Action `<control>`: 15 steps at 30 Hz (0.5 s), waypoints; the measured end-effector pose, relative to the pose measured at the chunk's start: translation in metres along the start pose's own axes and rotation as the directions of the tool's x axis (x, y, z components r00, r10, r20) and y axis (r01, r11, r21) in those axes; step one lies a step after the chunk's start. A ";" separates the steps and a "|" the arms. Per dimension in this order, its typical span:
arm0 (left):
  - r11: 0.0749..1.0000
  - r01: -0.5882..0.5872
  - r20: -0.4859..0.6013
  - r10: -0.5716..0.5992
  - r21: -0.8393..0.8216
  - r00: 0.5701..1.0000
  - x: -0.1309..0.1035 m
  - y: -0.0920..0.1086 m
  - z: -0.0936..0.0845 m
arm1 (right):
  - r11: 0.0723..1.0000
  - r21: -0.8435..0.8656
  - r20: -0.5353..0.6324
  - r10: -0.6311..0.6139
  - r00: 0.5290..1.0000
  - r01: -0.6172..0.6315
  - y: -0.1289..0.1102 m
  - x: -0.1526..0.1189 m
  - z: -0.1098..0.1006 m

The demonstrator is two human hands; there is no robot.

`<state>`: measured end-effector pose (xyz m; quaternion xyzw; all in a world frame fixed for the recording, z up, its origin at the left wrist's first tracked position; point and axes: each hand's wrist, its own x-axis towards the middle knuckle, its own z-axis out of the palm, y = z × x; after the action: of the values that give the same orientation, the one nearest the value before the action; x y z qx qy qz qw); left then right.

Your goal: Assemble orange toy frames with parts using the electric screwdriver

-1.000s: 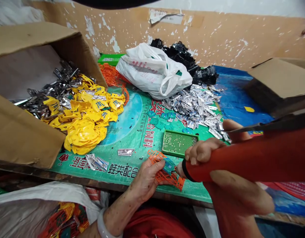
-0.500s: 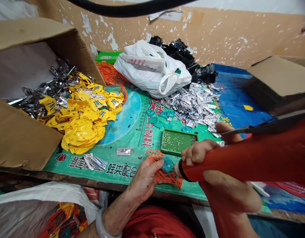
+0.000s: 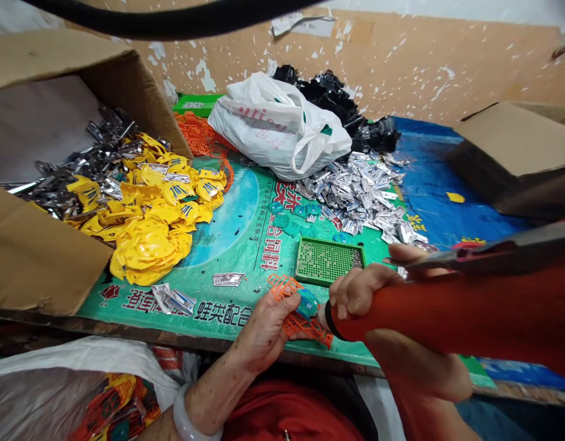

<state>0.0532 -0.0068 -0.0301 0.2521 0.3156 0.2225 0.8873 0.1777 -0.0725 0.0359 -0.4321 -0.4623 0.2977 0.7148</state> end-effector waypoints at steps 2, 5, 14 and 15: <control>1.000 0.002 0.015 -0.002 0.012 1.000 -0.001 0.001 0.001 | 0.999 -0.033 -0.005 -0.017 1.000 0.017 0.002 0.000 -0.001; 1.000 -0.010 0.033 0.010 -0.003 0.999 -0.001 0.001 0.002 | 0.997 -0.075 -0.001 0.005 1.000 -0.005 0.003 -0.001 -0.003; 1.000 -0.001 0.079 0.001 0.003 0.997 0.000 0.003 -0.003 | 0.993 -0.091 0.043 0.077 0.996 -0.073 0.004 -0.003 0.006; 1.000 0.005 0.084 -0.005 0.001 0.996 0.000 0.003 -0.003 | 0.992 -0.093 0.038 0.083 0.996 -0.079 0.003 -0.002 0.007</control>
<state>0.0502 -0.0031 -0.0305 0.2611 0.2785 0.2094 0.9002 0.1705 -0.0705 0.0340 -0.4765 -0.4725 0.3140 0.6717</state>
